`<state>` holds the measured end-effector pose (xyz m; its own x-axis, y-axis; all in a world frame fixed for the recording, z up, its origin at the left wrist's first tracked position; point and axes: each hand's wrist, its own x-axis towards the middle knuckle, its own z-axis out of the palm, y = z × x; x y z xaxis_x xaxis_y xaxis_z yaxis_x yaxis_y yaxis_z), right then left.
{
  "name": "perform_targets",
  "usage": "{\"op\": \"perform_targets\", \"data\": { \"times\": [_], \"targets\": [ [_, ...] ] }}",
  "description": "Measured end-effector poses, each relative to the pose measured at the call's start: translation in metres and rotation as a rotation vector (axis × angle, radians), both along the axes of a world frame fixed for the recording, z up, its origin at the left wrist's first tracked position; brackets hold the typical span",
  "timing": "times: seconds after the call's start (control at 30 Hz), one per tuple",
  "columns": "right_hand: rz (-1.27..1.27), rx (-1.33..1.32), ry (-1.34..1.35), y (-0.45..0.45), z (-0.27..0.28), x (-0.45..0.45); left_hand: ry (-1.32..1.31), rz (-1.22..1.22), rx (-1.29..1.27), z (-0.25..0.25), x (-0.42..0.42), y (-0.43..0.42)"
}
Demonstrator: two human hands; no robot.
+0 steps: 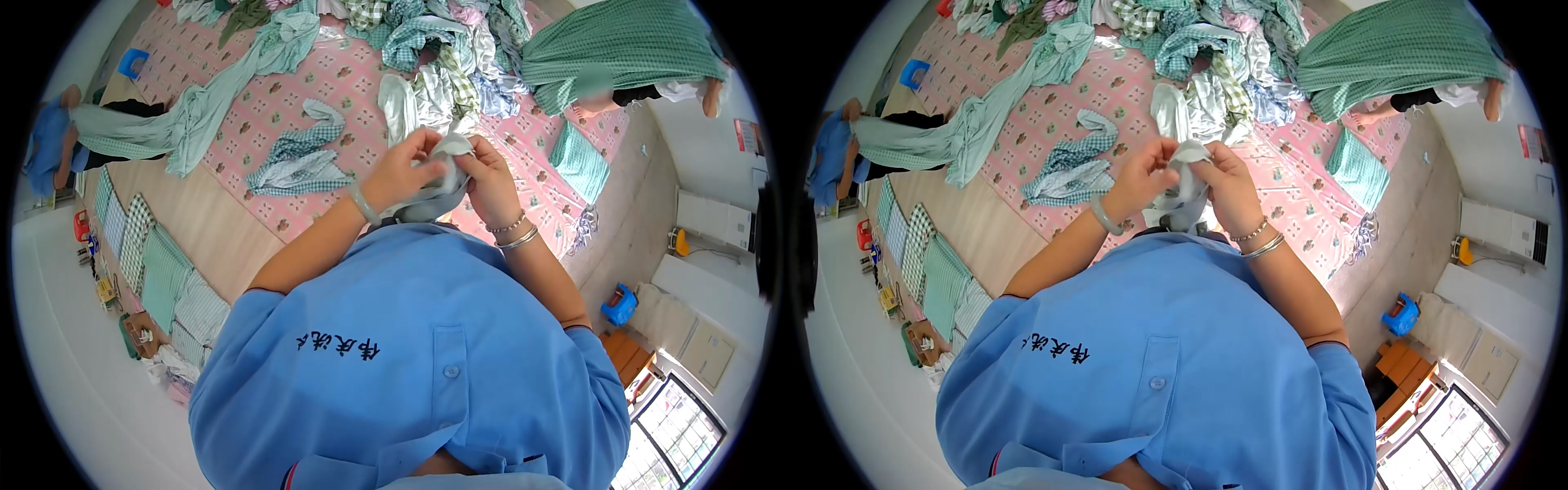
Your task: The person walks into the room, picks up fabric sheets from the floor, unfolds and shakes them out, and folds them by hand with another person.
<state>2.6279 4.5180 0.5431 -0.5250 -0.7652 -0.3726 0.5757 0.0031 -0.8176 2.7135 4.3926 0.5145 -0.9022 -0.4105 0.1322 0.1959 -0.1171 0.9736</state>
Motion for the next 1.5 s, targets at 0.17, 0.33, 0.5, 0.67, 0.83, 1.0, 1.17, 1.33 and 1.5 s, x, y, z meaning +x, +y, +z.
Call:
{"op": "perform_targets", "data": {
  "times": [0.17,0.33,0.5,0.67,0.83,1.0,1.17,1.33,1.5],
  "targets": [
    [-0.043,-0.025,-0.055,-0.005,-0.003,0.004,-0.1,-0.057,0.056,-0.013,0.007,0.004],
    [0.007,0.028,0.226,-0.003,-0.005,-0.004,-0.078,-0.073,0.125,-0.009,0.006,0.002],
    [-0.068,0.041,0.485,-0.007,-0.006,0.0,-0.197,-0.092,0.219,0.003,0.008,0.0],
    [-0.005,0.14,0.553,-0.003,-0.017,0.001,-0.345,-0.256,0.98,-0.001,0.016,-0.008],
    [0.02,0.124,0.52,-0.006,-0.022,0.003,-0.353,-0.241,1.098,-0.013,0.019,-0.017],
    [0.089,0.071,0.456,-0.009,-0.016,0.004,-0.343,-0.185,1.095,-0.008,0.019,-0.015],
    [0.185,0.122,0.228,-0.011,-0.006,0.008,-0.215,-0.095,0.945,-0.006,0.016,-0.008],
    [0.143,0.073,0.229,-0.015,-0.005,0.01,-0.182,-0.075,0.763,-0.008,0.015,-0.005],
    [0.209,0.059,0.169,-0.01,-0.017,0.008,-0.161,0.016,0.322,-0.011,0.024,-0.009]
  ]
}}
